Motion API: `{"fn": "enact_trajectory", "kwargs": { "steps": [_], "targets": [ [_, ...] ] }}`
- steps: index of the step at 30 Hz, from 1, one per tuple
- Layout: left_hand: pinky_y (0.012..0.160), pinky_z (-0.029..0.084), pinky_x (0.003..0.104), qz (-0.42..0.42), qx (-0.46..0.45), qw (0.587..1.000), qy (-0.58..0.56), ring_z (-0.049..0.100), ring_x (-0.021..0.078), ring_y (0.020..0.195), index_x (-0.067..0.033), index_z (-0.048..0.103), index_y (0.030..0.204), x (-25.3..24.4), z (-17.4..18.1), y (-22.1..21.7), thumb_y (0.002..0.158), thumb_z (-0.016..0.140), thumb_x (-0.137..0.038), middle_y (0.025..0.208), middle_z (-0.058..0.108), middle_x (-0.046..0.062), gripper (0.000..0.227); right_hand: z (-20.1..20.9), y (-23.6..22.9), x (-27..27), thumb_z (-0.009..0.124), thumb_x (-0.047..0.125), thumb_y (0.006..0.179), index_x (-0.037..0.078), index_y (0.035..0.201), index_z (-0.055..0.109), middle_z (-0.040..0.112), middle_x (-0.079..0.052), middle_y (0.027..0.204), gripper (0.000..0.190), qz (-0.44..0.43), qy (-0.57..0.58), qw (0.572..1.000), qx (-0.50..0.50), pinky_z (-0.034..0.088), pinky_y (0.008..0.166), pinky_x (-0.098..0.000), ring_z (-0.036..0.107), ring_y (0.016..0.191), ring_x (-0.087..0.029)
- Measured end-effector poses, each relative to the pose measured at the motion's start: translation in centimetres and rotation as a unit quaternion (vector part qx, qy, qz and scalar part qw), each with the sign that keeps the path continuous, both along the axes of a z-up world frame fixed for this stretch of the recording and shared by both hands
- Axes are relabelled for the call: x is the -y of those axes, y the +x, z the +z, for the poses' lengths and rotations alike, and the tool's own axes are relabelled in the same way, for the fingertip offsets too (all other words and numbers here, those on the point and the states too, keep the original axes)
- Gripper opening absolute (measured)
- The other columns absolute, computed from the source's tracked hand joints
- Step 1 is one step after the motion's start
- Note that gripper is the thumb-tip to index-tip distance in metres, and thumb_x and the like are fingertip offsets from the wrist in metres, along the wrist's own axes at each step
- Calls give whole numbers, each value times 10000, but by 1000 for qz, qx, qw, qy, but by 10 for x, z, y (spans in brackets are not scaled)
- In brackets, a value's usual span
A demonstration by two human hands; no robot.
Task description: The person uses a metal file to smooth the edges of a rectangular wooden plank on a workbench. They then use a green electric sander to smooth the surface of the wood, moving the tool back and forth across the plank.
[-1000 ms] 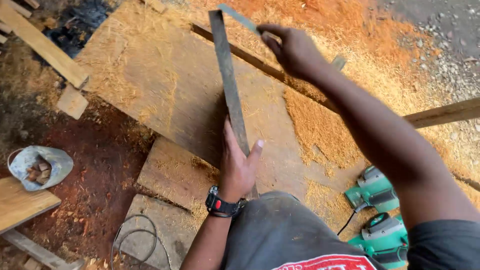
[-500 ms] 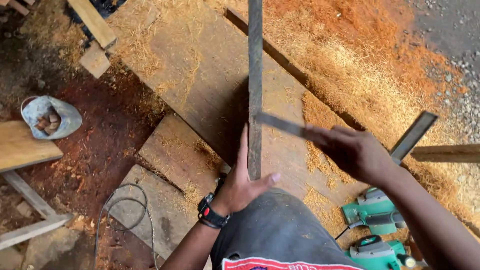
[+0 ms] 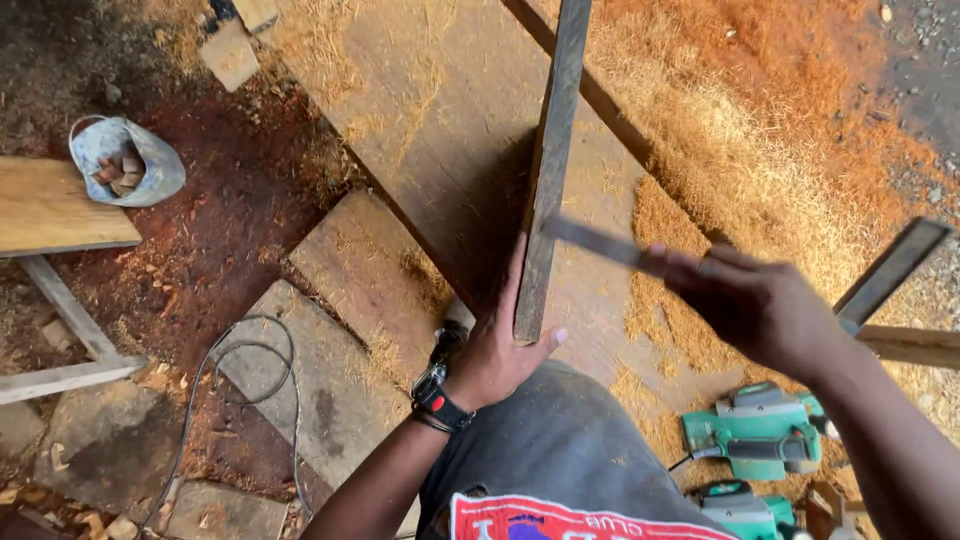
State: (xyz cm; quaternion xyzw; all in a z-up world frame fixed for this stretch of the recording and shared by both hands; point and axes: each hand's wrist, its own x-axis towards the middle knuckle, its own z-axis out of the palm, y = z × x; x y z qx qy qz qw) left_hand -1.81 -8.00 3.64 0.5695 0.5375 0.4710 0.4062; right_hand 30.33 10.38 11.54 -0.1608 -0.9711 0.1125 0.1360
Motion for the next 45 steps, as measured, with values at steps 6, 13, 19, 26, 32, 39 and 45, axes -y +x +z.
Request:
{"fn": "enact_trajectory", "kwargs": {
  "steps": [6,13,19,26,32,39,45],
  "targets": [
    [1573,191,487,9,26,1000,-5,235,411,1929,-101,6,1964,-2,-6,5,1106,847,-89,2083,140,253,1201,2,-2,6,763,265,1179,121,1752,700,829,174,1616,594,-49,-40,998,23,678,819,-429,694,902,-188],
    [1584,156,490,5,17,1000,0,200,410,1940,-84,6,1963,2,-8,4,1112,837,-91,2083,127,263,1190,-5,20,22,748,250,1173,142,1568,820,812,87,1669,416,-4,-35,999,22,709,868,-417,730,944,-195],
    [1581,188,470,6,10,1000,6,222,411,1940,-83,-6,1963,-1,-10,2,1114,836,-65,2087,119,256,1196,-17,22,38,756,213,1156,88,1537,819,842,64,1625,406,-15,-125,992,-23,740,995,-383,836,1041,-163],
    [1549,244,455,10,-4,999,-34,290,385,1921,-133,-1,1967,4,-3,-2,1106,831,-95,2092,152,213,1197,-22,52,53,781,178,1119,74,1599,788,889,-106,1539,491,-105,-209,971,-57,737,1054,-370,918,1177,-202],
    [1539,282,449,11,-12,1000,-26,352,394,1899,-135,7,1967,-3,-5,2,1058,846,-25,2080,207,223,1243,-17,22,68,789,199,1132,115,1658,745,918,-51,1320,535,-69,-208,974,-61,674,804,-351,868,882,-175],
    [1576,228,464,8,9,1000,-2,301,402,1920,-135,-18,1966,-5,-4,2,1110,808,-3,2081,177,248,1197,-15,19,60,791,167,1124,70,1662,728,894,-49,1551,551,-42,-211,975,-60,747,928,-327,903,1015,-150],
    [1568,231,460,13,24,1000,-11,298,379,1920,-154,-11,1970,-3,-4,-1,1126,791,-62,2087,171,227,1168,-12,23,53,797,169,1119,78,1648,737,926,-72,1427,541,-54,-206,976,-51,709,860,-349,885,941,-165]
  ]
}}
